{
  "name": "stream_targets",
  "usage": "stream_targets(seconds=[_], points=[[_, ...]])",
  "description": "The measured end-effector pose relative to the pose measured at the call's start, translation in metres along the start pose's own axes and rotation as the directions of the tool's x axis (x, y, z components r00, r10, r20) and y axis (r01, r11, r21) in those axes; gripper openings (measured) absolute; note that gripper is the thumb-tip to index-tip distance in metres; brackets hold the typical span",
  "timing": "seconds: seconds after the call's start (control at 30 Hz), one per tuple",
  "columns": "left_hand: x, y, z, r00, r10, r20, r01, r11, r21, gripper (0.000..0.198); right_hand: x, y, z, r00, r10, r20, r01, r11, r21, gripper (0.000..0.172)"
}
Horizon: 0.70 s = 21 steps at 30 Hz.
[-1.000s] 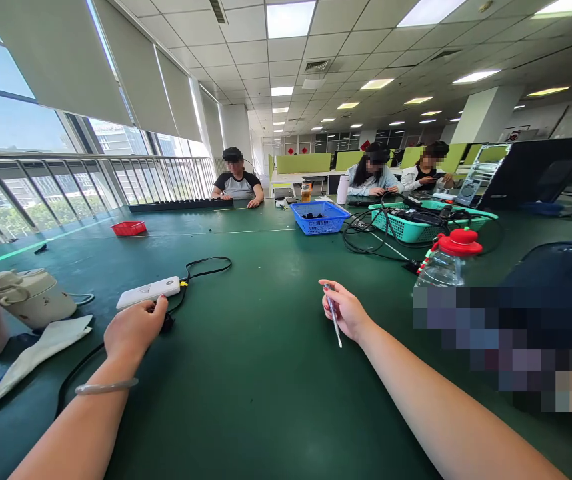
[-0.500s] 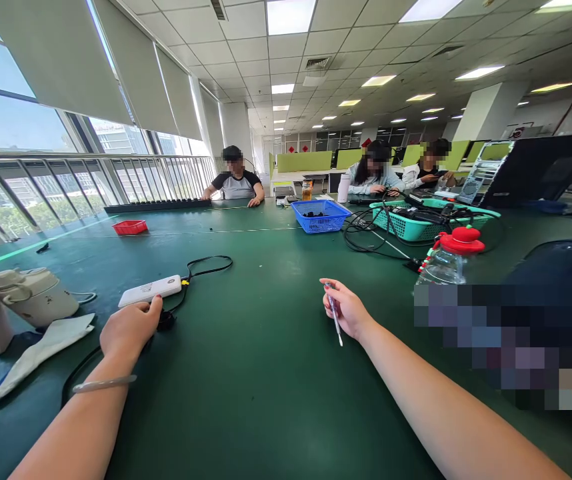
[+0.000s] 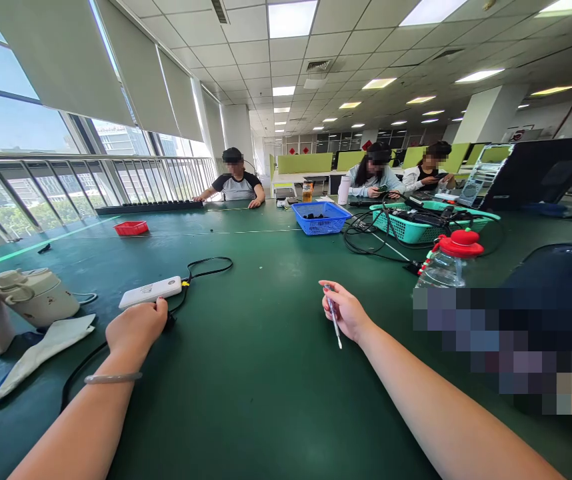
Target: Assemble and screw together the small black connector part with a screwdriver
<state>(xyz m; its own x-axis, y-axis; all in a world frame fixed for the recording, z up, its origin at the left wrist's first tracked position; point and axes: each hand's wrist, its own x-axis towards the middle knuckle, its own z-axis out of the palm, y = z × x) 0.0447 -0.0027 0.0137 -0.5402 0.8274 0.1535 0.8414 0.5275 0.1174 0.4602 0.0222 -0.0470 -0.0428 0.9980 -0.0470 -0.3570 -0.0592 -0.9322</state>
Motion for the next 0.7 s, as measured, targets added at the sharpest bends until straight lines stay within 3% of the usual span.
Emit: stream_targets(seconds=[0.33, 0.7], points=[[-0.0047, 0.0081, -0.0050, 0.994, -0.057, 0.099, 0.053, 0.998, 0.040, 0.060, 0.0010, -0.0008, 0.0005, 1.000, 0.004, 0.014, -0.003, 1.000, -0.006, 0.043], [-0.0050, 0.0081, -0.0031, 0.998, -0.029, 0.058, 0.026, 0.999, 0.041, 0.063, 0.0005, -0.0016, 0.0007, 1.000, 0.006, 0.018, -0.006, 1.000, -0.004, 0.044]])
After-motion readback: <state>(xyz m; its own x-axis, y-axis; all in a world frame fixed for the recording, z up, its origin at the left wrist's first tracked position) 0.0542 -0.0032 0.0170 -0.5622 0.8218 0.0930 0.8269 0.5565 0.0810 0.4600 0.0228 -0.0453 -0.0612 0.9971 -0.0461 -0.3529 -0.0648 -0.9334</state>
